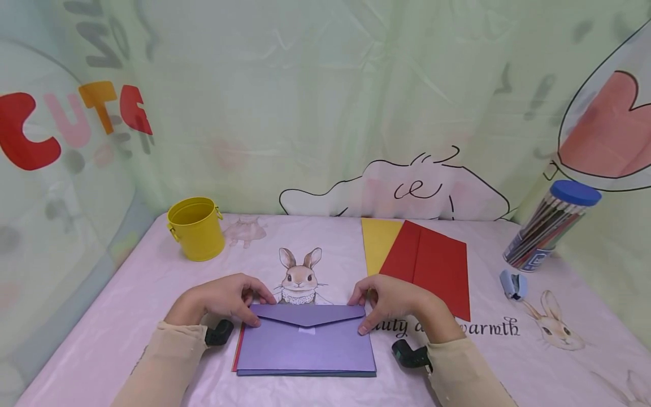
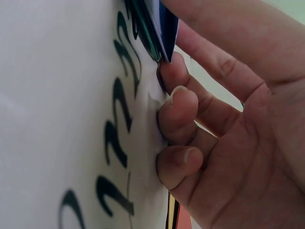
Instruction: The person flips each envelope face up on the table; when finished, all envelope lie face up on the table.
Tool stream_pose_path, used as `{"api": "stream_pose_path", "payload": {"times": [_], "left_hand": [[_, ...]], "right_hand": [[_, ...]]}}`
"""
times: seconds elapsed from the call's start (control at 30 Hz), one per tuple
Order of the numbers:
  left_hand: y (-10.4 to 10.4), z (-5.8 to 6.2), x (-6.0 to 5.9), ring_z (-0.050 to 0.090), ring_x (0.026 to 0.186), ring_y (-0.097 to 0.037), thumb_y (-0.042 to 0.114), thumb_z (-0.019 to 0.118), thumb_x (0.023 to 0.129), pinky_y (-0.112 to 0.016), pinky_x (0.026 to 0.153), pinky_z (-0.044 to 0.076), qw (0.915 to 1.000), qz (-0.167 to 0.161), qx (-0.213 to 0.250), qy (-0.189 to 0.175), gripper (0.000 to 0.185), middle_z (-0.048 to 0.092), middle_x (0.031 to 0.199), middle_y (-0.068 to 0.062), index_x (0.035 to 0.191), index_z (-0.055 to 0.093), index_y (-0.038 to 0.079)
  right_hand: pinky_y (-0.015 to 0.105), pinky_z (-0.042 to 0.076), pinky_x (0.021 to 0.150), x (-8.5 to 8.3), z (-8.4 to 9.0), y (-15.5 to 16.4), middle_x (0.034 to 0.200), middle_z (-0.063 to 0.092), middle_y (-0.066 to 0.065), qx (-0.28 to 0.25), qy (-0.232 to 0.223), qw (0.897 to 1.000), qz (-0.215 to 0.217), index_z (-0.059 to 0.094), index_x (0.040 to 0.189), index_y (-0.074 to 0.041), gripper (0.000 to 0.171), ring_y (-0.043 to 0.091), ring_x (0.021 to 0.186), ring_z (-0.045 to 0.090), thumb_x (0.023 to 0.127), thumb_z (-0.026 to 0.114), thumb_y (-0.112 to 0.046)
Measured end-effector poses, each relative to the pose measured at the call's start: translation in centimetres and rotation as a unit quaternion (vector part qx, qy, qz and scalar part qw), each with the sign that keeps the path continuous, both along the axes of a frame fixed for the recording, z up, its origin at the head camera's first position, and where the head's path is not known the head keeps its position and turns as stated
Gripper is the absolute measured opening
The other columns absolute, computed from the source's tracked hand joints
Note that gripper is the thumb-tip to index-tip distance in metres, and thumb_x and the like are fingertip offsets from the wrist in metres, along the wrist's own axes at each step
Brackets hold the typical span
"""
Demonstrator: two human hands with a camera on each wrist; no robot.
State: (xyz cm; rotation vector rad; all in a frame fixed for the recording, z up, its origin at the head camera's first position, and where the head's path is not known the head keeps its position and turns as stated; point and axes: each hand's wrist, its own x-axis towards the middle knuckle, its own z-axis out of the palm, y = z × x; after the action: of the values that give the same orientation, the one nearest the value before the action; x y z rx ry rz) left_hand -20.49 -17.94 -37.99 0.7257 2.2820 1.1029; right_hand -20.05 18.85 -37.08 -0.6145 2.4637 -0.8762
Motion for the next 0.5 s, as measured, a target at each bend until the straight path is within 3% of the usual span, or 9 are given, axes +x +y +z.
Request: {"api": "stream_pose_path", "payload": {"times": [0.5], "left_hand": [[0.01,0.13,0.07,0.046,0.066,-0.015,0.003,0.086,0.073,-0.021,0.058,0.037,1.0000,0.005,0.004,-0.005,0.038,0.062,0.093,-0.006,0.109,0.075,0.009]], "right_hand": [[0.033,0.045,0.065,0.04,0.04,-0.04,0.085,0.061,0.002,0.000,0.001,1.000,-0.001,0.073,0.098,-0.024,0.038,0.022,0.080,0.055,0.067,0.095,-0.023]]}}
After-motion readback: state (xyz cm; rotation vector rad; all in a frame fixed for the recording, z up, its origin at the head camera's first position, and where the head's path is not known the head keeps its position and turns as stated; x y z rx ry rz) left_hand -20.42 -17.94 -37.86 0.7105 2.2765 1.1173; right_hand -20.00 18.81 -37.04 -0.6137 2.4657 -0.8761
